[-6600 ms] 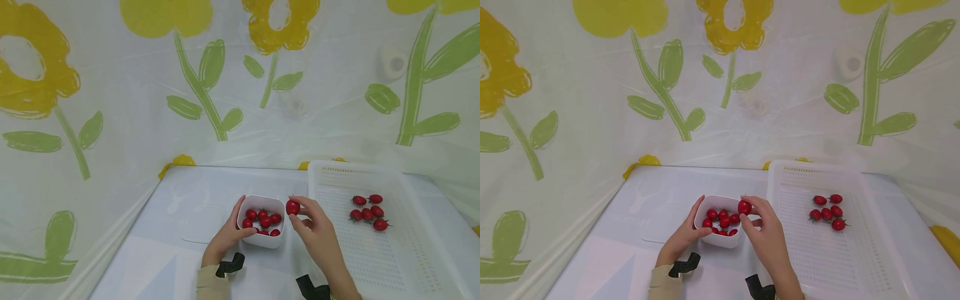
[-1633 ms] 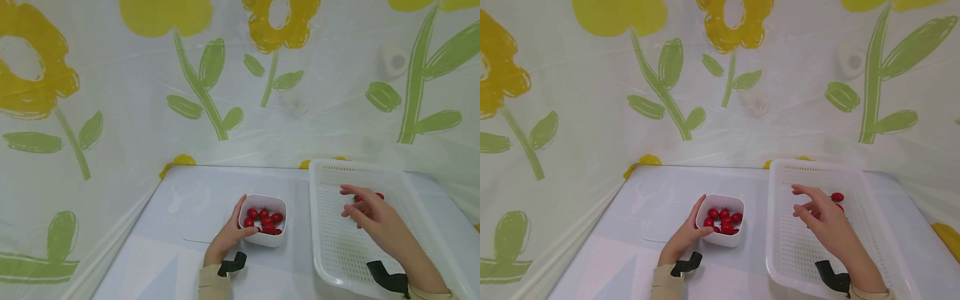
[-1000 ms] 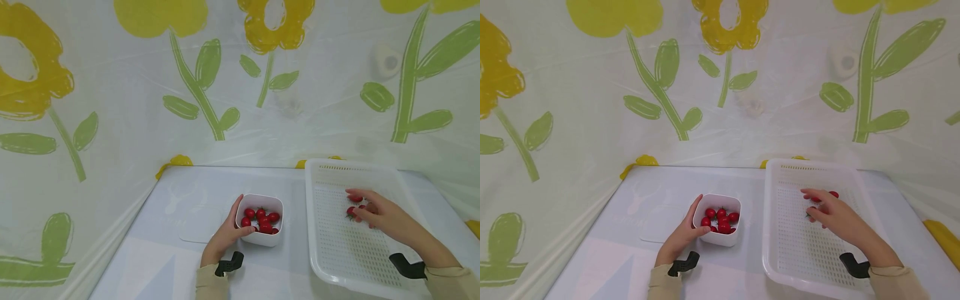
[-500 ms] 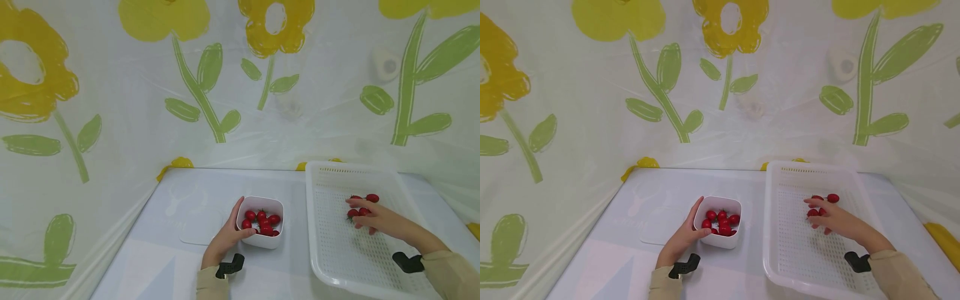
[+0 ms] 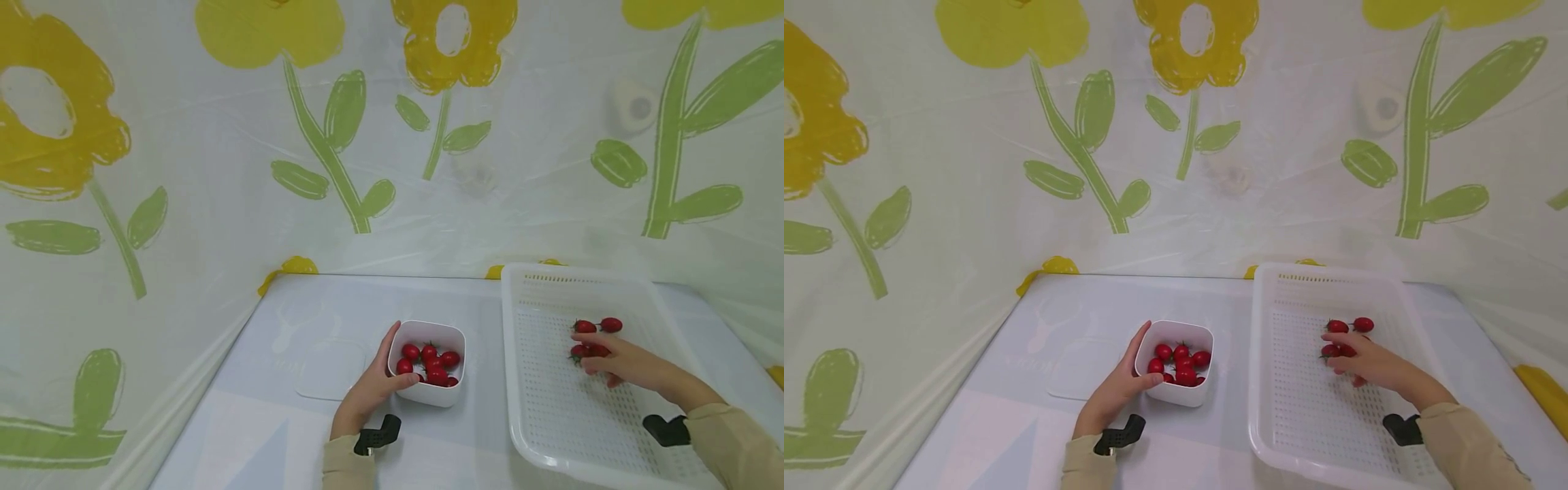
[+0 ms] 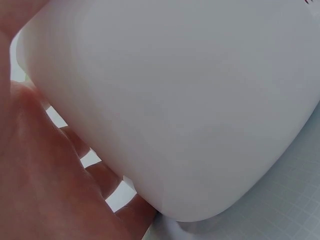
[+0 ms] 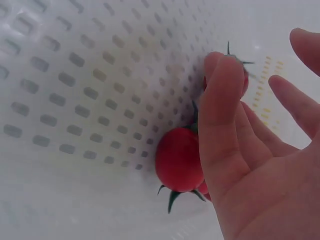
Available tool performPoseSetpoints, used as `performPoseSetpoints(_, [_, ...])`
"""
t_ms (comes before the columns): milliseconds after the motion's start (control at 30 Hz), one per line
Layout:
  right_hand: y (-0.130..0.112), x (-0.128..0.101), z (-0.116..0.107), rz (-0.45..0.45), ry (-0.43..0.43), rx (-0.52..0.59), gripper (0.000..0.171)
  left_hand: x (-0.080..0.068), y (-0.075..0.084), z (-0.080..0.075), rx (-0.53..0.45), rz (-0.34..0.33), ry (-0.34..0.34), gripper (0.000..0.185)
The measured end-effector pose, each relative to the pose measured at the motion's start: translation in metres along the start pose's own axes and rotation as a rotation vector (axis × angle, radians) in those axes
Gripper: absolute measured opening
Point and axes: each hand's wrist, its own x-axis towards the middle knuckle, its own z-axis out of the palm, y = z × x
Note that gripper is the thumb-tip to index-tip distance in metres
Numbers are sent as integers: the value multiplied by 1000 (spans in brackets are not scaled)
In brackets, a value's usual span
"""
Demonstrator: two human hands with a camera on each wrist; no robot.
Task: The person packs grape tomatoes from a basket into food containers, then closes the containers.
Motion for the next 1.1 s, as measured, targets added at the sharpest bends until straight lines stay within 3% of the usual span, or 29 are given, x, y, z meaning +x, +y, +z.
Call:
performPoseSetpoints(233, [5, 2, 5, 66, -15, -40, 64, -1, 1, 1, -8, -5, -4, 83])
performPoseSetpoints(500, [8, 4, 9, 84, -20, -71, 57, -12, 28, 5, -31, -9, -35, 89])
performPoseSetpoints(667, [8, 5, 11, 79, -14, -89, 55, -15, 34, 5, -22, -14, -44, 90])
performPoseSetpoints(800, [8, 6, 12, 71, -18, -122, 47, -14, 31, 4, -20, -20, -39, 90])
performPoseSetpoints(1100, [8, 10, 17, 57, -5, -270, 29, -3, 5, 1, 0, -11, 2, 84])
